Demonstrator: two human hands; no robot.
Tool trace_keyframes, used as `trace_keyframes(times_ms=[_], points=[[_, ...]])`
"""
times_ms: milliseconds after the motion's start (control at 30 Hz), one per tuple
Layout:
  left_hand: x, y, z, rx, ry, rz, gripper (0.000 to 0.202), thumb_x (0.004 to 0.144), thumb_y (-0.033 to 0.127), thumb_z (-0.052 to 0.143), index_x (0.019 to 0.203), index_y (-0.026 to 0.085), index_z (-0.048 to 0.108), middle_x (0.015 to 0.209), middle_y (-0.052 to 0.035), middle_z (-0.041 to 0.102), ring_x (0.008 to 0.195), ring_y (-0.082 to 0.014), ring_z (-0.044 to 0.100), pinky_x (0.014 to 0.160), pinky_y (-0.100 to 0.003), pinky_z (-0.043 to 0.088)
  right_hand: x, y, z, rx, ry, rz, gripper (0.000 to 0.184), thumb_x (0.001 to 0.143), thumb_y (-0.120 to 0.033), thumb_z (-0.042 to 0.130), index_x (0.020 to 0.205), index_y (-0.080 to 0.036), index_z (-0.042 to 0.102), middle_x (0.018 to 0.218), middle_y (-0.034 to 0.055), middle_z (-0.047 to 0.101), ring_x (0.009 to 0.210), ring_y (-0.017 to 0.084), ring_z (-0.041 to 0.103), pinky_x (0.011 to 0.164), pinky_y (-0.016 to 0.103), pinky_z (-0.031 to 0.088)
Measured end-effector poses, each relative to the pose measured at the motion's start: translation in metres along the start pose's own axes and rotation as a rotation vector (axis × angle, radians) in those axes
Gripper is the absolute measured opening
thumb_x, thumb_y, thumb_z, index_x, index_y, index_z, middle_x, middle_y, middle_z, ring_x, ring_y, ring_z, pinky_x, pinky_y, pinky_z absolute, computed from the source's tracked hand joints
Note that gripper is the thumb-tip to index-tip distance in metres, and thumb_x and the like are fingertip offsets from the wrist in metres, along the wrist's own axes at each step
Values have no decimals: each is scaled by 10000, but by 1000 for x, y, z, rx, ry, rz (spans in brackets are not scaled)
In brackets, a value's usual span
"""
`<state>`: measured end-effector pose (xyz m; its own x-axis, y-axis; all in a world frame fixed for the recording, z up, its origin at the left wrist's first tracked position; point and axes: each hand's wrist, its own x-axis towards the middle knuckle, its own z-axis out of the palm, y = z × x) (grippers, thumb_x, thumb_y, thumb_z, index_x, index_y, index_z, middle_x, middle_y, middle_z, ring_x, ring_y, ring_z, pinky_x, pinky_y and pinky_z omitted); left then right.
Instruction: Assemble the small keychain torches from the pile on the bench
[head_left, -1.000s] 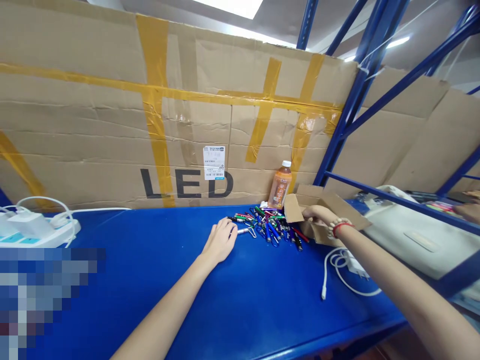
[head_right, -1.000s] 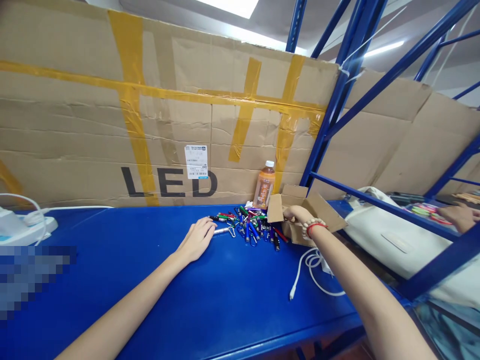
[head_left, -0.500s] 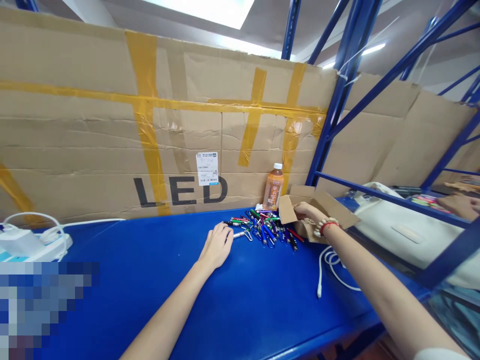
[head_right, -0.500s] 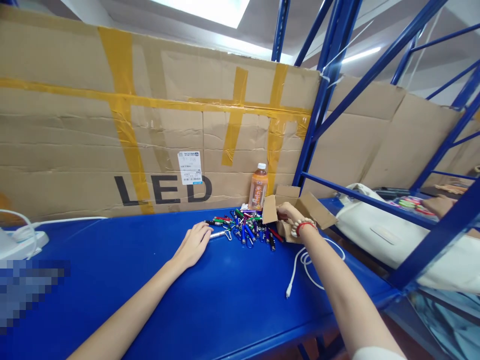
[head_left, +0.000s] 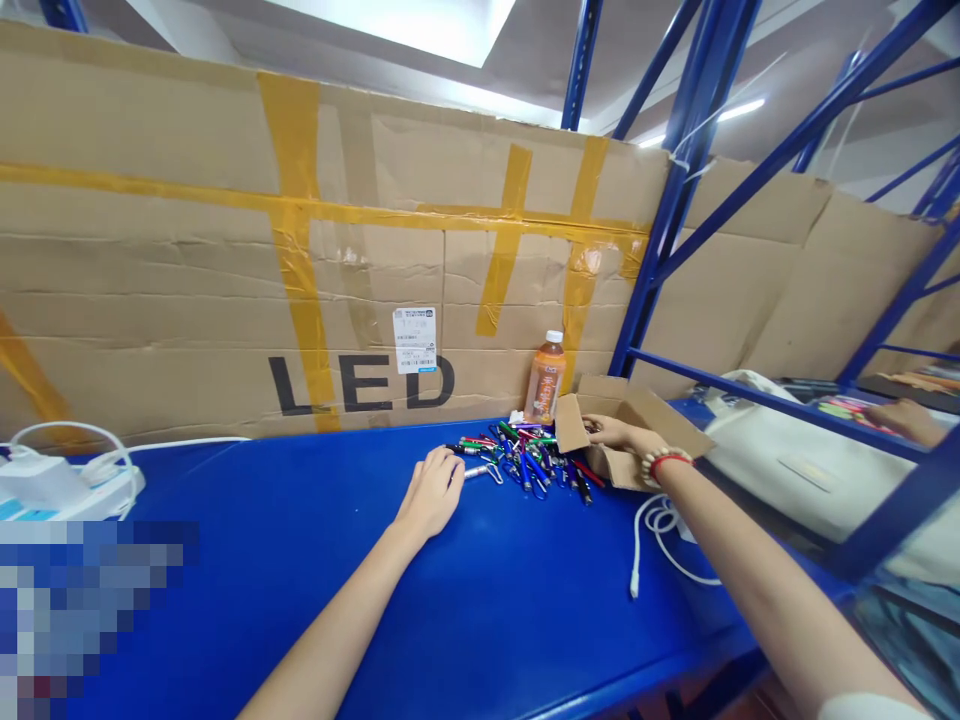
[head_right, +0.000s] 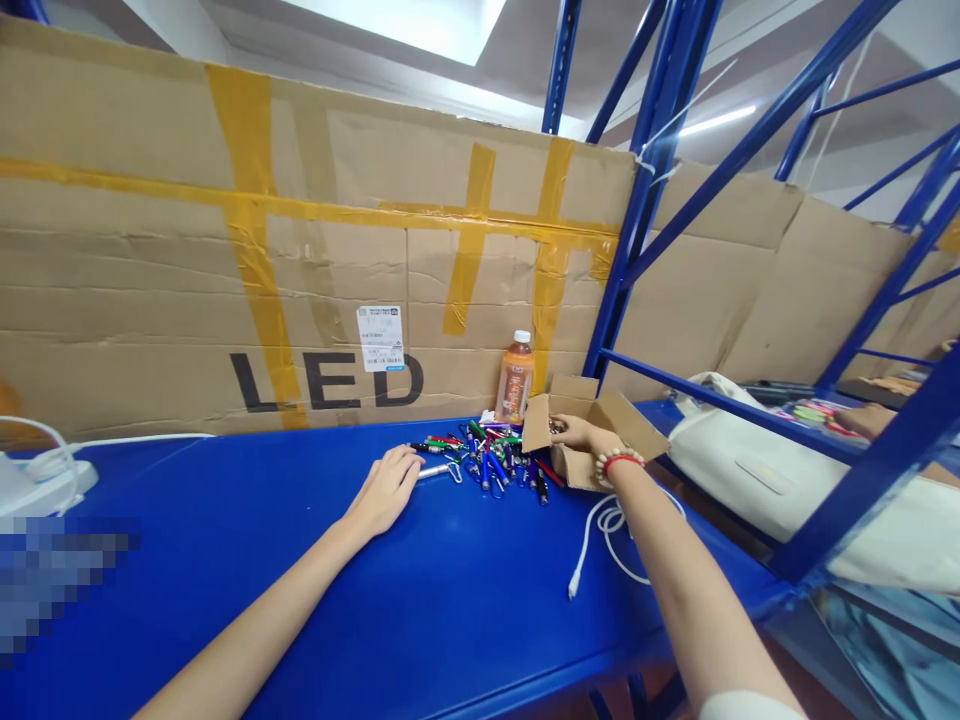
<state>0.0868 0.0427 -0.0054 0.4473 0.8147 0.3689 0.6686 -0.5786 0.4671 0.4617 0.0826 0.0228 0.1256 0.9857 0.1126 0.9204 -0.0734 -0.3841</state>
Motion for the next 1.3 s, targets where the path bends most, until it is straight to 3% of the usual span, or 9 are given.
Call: trace_keyframes(times_ms=[200,367,567,900,1067,1200,1300], points=[[0,-2,2,20,-1,13,314,931,296,265,996,200,558,1200,-57,524,1226,-187,360,971,-366,321,8,4,5,-211,-36,164,343,731,-304,612,1046,-169,600,1165,193,550,1063,336,526,855,470,402],[-1,1,-1,13,-3,18,324,931,289,258,974,199,567,1173,-57,536,1216,-192,370,954,-364,337,8,7,7,-286,-75,149,176,832,-232,525,979,-169,598,1079,136,596,985,224,565,846,361,422],[-3,1,-1,18,7,29,337,933,294,246,972,199,567,1149,-61,541,1199,-196,386,944,-367,347,6,5,7,-339,-99,219,216,870,-309,508,981,-139,580,965,43,603,837,139,587,744,325,495],[-3,2,-3,29,22,29,317,931,277,260,946,192,565,1133,-69,545,1165,-197,416,930,-366,355,-17,-13,-11,-190,214,243,91,756,-142,552,781,-145,639,737,87,683,696,178,637,600,229,446],[-3,4,-5,28,8,35,320,930,270,255,948,191,564,1124,-68,549,1153,-196,421,920,-363,353,-21,-36,-21,-66,285,154,164,814,-162,464,892,-127,604,825,94,685,605,145,638,609,237,474],[-3,4,-5,28,10,35,319,928,270,252,951,193,560,1101,-65,554,1119,-193,444,900,-356,361,-22,-72,-22,7,289,3,266,888,-241,343,985,-141,570,918,87,670,696,135,649,623,228,495],[-3,3,-5,52,38,3,292,917,259,281,970,183,558,1116,-75,547,1119,-204,445,914,-366,353,-26,-102,-12,10,238,-111,217,865,-240,408,918,-157,601,904,61,672,731,133,634,651,224,495]])
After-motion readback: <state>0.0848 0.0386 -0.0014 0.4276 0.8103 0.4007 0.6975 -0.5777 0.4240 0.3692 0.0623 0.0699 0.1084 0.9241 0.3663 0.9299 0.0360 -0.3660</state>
